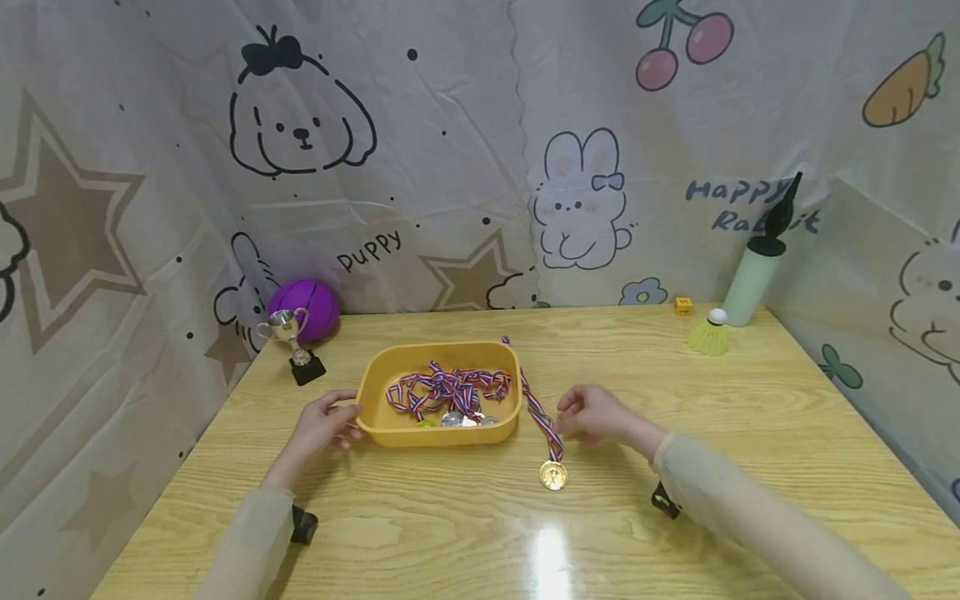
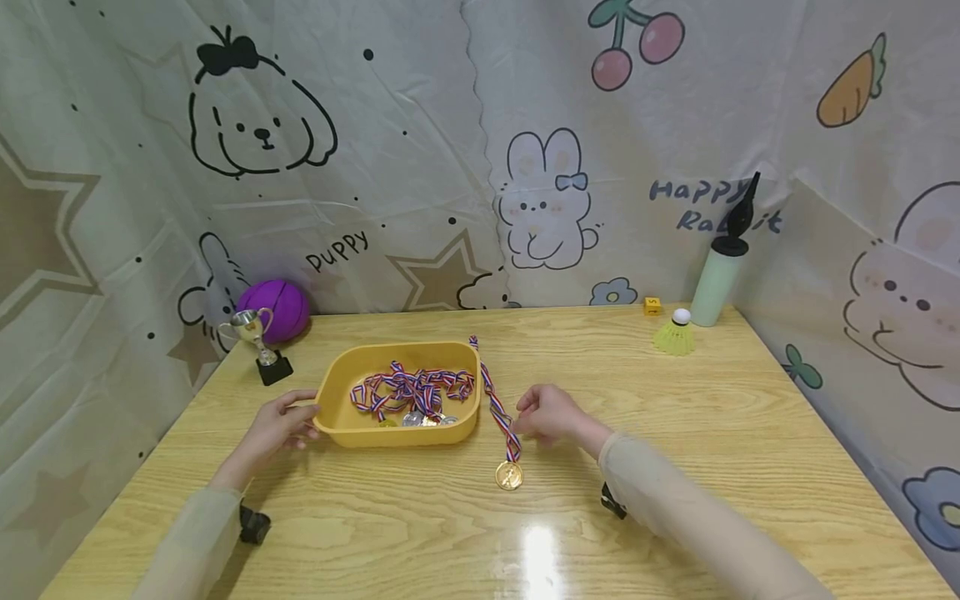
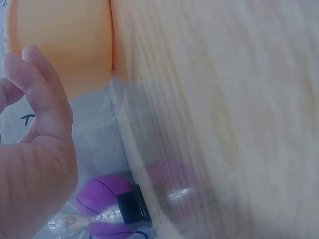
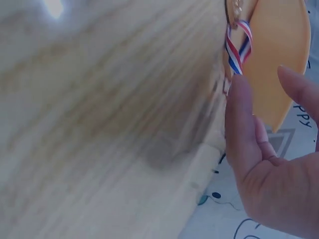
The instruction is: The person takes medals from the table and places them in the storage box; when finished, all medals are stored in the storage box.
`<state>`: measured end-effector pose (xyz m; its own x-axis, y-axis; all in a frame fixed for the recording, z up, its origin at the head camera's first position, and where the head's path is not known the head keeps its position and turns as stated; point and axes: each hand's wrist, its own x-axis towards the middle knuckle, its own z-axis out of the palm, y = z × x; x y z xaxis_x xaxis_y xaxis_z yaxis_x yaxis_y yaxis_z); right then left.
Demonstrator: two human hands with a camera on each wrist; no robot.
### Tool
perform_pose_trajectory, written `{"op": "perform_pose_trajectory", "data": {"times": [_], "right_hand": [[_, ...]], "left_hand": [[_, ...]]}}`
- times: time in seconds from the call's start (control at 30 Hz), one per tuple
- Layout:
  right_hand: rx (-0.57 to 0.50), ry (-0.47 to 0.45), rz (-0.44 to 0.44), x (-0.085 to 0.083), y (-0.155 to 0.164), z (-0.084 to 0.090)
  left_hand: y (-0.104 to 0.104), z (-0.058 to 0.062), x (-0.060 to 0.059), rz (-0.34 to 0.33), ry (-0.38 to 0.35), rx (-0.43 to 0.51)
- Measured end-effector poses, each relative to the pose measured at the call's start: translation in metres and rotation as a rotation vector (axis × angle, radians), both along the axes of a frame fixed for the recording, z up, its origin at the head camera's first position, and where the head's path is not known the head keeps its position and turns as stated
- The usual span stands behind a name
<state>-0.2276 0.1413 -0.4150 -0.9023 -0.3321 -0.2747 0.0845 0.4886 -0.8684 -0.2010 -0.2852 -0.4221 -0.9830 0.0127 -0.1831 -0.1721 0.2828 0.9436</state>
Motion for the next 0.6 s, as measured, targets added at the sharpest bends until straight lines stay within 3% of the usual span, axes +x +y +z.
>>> {"op": "perform_pose_trajectory", "data": {"times": [0.6], "right_hand": [[0.145,-0.003,-0.112,0.015,-0.023,-0.006]], "left_hand": [[0.000,0.003,0.002,0.002,-0.011,-0.009]]}}
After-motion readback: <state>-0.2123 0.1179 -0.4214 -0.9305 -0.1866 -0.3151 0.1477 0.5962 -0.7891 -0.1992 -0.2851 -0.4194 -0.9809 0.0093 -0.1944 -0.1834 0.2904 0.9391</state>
